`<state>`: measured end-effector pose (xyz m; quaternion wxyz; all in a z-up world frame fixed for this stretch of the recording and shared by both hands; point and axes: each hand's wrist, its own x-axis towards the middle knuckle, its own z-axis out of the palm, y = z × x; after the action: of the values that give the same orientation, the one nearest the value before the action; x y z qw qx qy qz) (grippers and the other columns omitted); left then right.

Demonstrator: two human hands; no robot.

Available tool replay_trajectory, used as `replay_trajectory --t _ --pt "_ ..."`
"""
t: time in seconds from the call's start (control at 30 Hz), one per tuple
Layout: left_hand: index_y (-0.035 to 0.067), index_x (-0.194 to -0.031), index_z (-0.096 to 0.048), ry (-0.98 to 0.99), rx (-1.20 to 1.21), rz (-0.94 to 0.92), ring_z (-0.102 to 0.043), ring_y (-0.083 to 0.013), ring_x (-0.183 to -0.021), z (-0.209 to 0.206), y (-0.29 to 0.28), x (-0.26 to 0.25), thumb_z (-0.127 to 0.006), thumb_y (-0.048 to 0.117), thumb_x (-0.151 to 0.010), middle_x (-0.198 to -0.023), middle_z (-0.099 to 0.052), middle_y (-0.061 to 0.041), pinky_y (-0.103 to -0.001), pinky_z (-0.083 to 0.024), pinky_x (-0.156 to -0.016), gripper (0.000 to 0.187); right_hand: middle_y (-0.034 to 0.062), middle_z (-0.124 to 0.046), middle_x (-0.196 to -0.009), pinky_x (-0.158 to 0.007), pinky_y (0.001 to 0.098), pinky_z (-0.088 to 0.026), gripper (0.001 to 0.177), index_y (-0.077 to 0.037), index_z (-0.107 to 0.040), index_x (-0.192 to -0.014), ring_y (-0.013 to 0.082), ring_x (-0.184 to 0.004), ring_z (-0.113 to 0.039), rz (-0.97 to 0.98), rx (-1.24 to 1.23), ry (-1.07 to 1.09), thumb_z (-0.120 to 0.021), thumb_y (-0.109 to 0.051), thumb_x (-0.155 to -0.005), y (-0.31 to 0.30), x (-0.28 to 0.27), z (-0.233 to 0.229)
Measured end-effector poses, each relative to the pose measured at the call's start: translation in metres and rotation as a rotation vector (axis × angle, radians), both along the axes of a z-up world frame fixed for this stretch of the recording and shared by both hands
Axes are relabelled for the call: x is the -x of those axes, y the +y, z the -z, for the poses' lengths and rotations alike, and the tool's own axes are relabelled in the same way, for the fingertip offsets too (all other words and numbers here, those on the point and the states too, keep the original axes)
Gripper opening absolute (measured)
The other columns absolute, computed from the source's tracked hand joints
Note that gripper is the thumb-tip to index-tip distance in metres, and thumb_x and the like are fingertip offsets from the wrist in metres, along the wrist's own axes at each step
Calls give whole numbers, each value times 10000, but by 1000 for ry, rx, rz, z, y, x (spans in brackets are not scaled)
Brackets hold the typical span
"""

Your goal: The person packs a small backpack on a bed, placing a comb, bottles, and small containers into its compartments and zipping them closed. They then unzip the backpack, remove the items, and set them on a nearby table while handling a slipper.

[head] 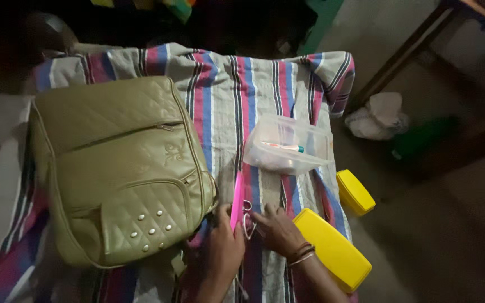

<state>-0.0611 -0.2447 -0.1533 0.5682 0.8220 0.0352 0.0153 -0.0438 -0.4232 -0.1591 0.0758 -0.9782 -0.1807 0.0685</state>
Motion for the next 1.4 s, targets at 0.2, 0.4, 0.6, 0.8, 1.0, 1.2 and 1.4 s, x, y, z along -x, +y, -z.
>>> replay_trajectory --t 0.2,0.4,0.6,0.8,1.0,1.2,1.4 --pt "121 -1306 -581 33 253 -2 -809 -255 -721 -104 51 -9 -584 183 -929 -905 -814 -136 -394 -614 -616 382 280 -546 -1241 -872 499 -550 668 -47 -571 -1291 471 -1022 -609 -14 -341 -418 -789 -149 -668 49 -21 -149" --pt "41 -1277 -584 -462 421 -64 -721 -219 -764 -213 142 11 -613 177 -970 -967 -805 -121 -356 -569 -664 337 224 -591 -1148 -714 438 -583 493 -88 -596 -1236 363 -849 -687 78 -405 -522 -756 -167 -776 144 12 -295" --pt "84 -1268 -595 -261 345 -104 -757 -174 -740 -248 225 42 -610 213 -922 -966 -760 -104 -339 -584 -672 369 169 -604 -977 -719 458 -541 467 -110 -589 -1214 347 -853 -654 30 -315 -606 -772 -230 -802 223 67 -367" --pt "12 -1403 -465 -634 152 -130 -669 -406 -1090 -205 265 47 -679 146 -853 -1222 -663 -254 -492 -528 -889 605 179 -590 -1002 -766 475 -551 483 -139 -611 -1225 380 -892 -648 -103 -215 -803 -776 -240 -782 268 116 -417" --pt "-10 -1454 -377 -691 57 -197 -582 -466 -1192 -199 278 53 -763 141 -795 -1322 -572 -310 -517 -469 -997 778 142 -612 -1002 -709 446 -582 460 -190 -630 -1195 341 -839 -695 -87 -210 -815 -792 -240 -767 275 177 -457" --pt "-27 -1456 -310 -764 -62 -131 -549 -445 -1206 -276 274 100 -861 165 -623 -1318 -524 -301 -501 -444 -1026 1016 154 -614 -1000 -707 431 -599 466 -164 -634 -1205 330 -844 -710 -147 -234 -976 -794 -222 -771 252 249 -487" --pt "0 -1462 -358 -809 5 -49 -545 -420 -1255 -350 232 151 -849 160 -662 -1328 -553 -273 -476 -437 -1058 952 162 -622 -1023 -721 452 -576 478 -135 -636 -1208 370 -877 -689 -82 -174 -1090 -814 -229 -775 198 299 -505"
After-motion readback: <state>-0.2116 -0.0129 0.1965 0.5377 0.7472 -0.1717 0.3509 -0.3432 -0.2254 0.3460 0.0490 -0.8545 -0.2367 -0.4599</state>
